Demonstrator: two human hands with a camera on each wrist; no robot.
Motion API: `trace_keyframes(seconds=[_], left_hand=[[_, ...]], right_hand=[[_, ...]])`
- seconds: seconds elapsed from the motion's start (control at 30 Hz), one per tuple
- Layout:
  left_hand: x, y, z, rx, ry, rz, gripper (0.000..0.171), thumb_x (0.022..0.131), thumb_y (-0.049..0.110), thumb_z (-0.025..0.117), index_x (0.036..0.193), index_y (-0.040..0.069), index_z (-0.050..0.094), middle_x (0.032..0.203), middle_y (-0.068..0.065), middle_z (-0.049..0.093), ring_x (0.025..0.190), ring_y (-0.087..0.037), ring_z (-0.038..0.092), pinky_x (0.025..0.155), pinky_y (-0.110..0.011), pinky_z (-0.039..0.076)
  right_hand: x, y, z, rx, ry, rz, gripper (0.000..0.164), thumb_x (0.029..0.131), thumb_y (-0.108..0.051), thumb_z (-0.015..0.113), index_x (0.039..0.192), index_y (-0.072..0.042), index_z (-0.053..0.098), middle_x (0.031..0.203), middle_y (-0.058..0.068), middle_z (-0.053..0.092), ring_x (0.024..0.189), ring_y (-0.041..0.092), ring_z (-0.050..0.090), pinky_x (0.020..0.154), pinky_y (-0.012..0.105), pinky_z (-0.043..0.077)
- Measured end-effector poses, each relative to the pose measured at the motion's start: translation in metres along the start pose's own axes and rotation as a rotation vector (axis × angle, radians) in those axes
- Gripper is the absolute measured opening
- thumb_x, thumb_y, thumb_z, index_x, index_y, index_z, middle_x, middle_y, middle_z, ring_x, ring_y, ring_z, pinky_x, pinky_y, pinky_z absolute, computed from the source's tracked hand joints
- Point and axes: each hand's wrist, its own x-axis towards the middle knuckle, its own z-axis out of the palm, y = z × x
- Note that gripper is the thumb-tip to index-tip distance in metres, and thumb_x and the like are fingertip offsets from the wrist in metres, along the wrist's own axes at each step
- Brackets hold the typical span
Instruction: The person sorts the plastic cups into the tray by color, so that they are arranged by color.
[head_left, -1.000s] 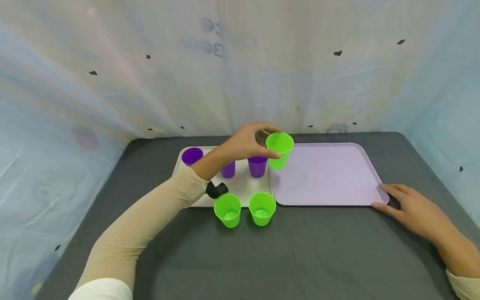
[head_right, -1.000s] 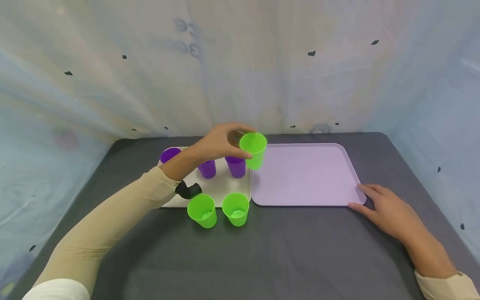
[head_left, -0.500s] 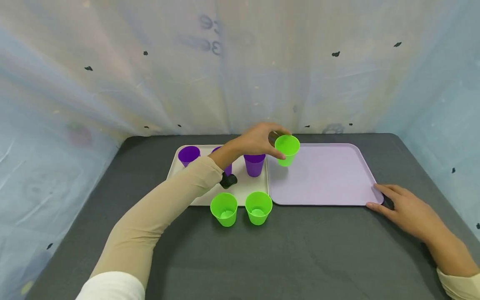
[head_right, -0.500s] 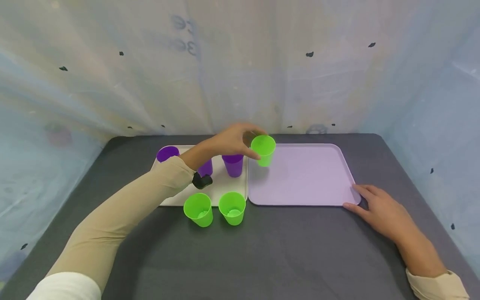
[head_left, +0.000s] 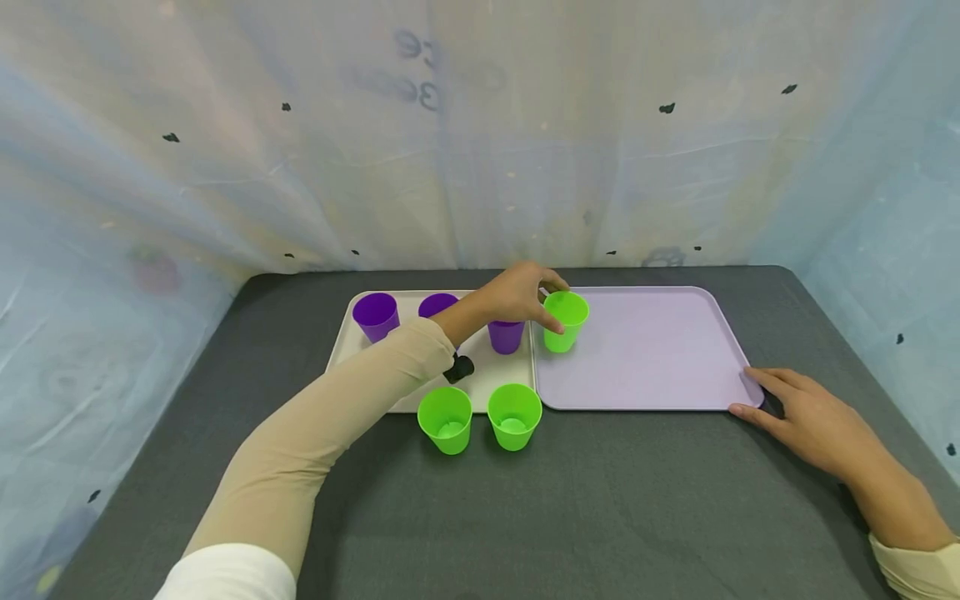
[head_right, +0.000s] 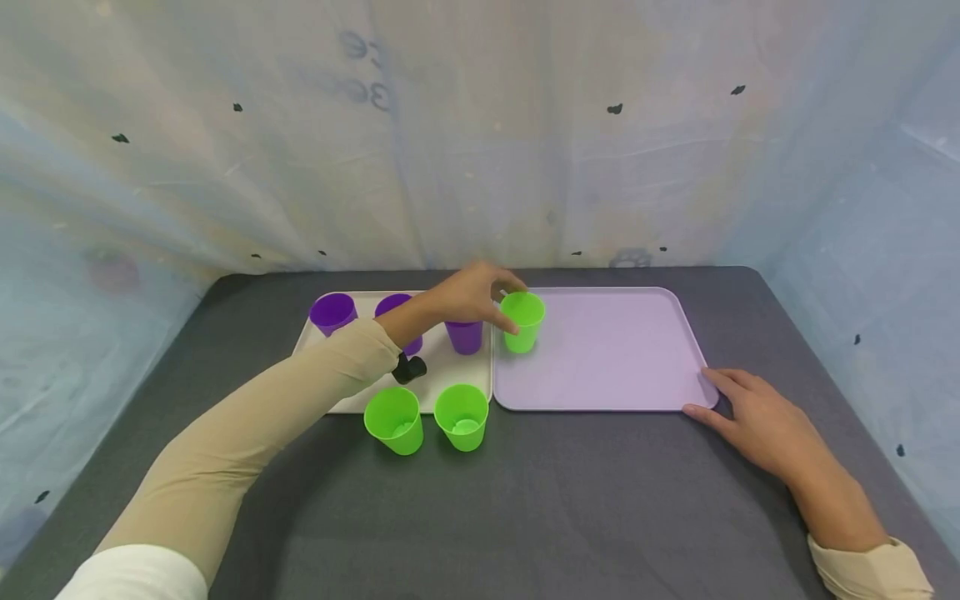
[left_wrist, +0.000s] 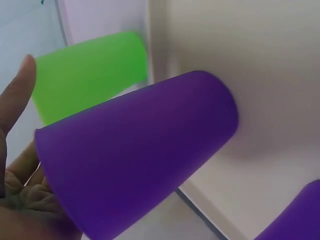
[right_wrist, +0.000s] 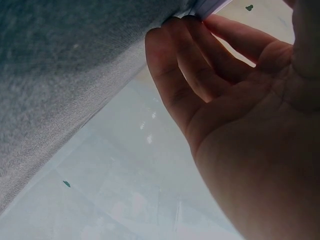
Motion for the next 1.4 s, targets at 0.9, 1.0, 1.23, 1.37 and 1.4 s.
trace_keyframes(seconds=[0.9, 1.0, 1.23, 1.37, 1.4], left_hand=[[-0.071, -0.004, -0.034, -0.221, 0.239, 0.013, 0.051, 0.083, 0.034, 0.082, 0.129, 0.024, 0.064, 0.132, 0.006, 0.064, 0.125, -0.020, 0.060, 0.105, -0.038, 0.050], [-0.089, -0.007, -0.042, -0.243, 0.277, 0.020, 0.047, 0.084, 0.035, 0.081, 0.127, 0.027, 0.064, 0.129, 0.008, 0.064, 0.122, -0.015, 0.061, 0.104, -0.037, 0.050], [-0.133, -0.020, -0.042, -0.284, 0.313, 0.041, 0.045, 0.086, 0.034, 0.079, 0.127, 0.019, 0.065, 0.126, 0.001, 0.067, 0.114, -0.015, 0.065, 0.098, -0.037, 0.054], [-0.157, -0.026, -0.030, -0.296, 0.321, 0.047, 0.042, 0.086, 0.033, 0.079, 0.123, 0.019, 0.067, 0.120, 0.004, 0.070, 0.107, -0.015, 0.067, 0.094, -0.037, 0.055], [-0.163, -0.029, -0.027, -0.293, 0.323, 0.053, 0.041, 0.086, 0.032, 0.079, 0.123, 0.018, 0.067, 0.119, 0.004, 0.070, 0.106, -0.015, 0.067, 0.093, -0.036, 0.056]], right_hand=[[-0.002, 0.001, -0.003, -0.007, 0.001, 0.026, 0.081, 0.093, -0.056, 0.063, 0.141, 0.007, 0.048, 0.135, 0.033, 0.048, 0.120, 0.054, 0.047, 0.088, 0.071, 0.041], [-0.002, 0.002, -0.004, -0.008, 0.003, 0.034, 0.081, 0.093, -0.056, 0.062, 0.141, 0.008, 0.048, 0.135, 0.034, 0.048, 0.120, 0.054, 0.047, 0.089, 0.071, 0.040], [-0.001, 0.002, -0.003, 0.005, 0.008, 0.023, 0.080, 0.093, -0.055, 0.063, 0.141, 0.007, 0.048, 0.135, 0.034, 0.048, 0.119, 0.054, 0.047, 0.087, 0.071, 0.041], [-0.001, 0.002, -0.003, 0.007, 0.011, 0.021, 0.079, 0.093, -0.055, 0.063, 0.141, 0.006, 0.048, 0.135, 0.033, 0.048, 0.119, 0.054, 0.048, 0.087, 0.071, 0.041], [-0.001, 0.002, -0.003, 0.008, 0.012, 0.020, 0.079, 0.093, -0.054, 0.063, 0.141, 0.006, 0.048, 0.135, 0.033, 0.048, 0.120, 0.054, 0.048, 0.086, 0.071, 0.042]])
